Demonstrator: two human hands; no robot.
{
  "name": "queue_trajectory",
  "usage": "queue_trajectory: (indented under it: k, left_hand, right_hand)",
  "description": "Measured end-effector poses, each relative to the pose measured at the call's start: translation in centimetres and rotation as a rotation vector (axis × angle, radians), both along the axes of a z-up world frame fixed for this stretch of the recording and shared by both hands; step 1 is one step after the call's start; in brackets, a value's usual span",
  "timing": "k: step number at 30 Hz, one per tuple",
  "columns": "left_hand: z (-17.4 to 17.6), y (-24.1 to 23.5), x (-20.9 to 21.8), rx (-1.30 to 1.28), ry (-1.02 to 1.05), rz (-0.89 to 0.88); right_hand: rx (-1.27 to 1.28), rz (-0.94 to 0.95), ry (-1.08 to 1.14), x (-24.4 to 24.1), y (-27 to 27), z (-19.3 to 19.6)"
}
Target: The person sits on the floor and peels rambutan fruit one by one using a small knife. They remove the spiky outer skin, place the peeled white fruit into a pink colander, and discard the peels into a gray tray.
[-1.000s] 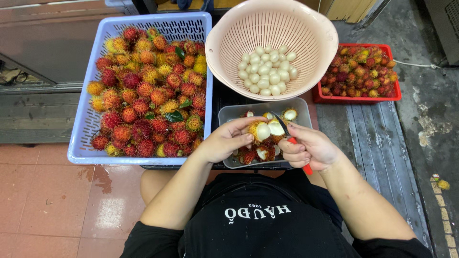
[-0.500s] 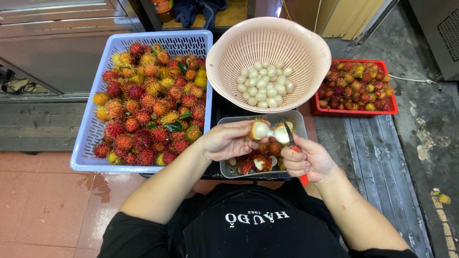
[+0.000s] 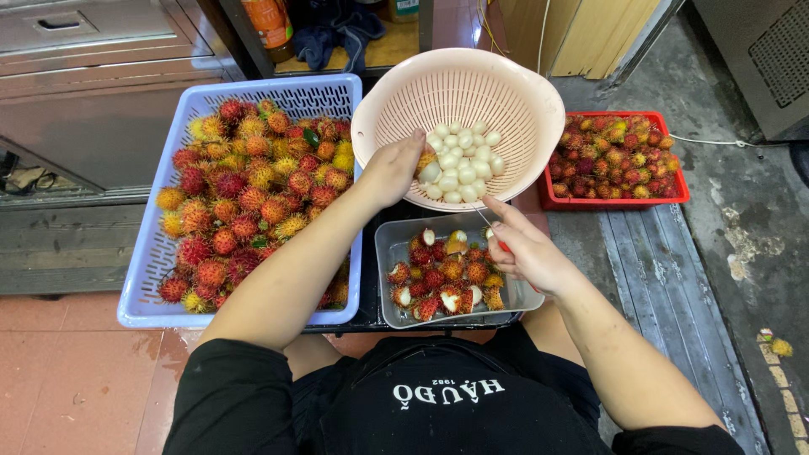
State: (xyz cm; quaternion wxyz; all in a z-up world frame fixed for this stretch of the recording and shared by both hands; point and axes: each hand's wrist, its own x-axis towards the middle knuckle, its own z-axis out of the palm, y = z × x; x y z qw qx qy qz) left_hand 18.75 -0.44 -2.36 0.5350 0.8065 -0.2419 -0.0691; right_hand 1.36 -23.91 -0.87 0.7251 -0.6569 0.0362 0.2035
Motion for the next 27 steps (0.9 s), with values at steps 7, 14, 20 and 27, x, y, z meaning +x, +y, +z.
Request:
queue_trajectory:
  k: [7, 14, 20, 27]
  left_hand:
    - [-1.2, -2.4, 3.3, 0.15, -0.396, 0.166]
    - [-2.1, -3.1, 5.8, 0.169, -0.229, 0.224]
    - [-4.1, -4.1, 7.4, -0.012, 0.157, 0.127]
    - [-6.9, -5.5, 7.2, -0.427, 0.269, -0.01]
  right_hand:
    - [-0.036, 0.028, -0.036, 0.2, -0.1, 0.2]
    - [-0.1, -0.007, -0.052, 0.6, -1.4, -1.6]
    - [-0.955, -0.2, -0.711, 4.2, -1.0, 0.9]
    - [-0.584, -0.35, -0.626, 8.1, 2.3, -0.2]
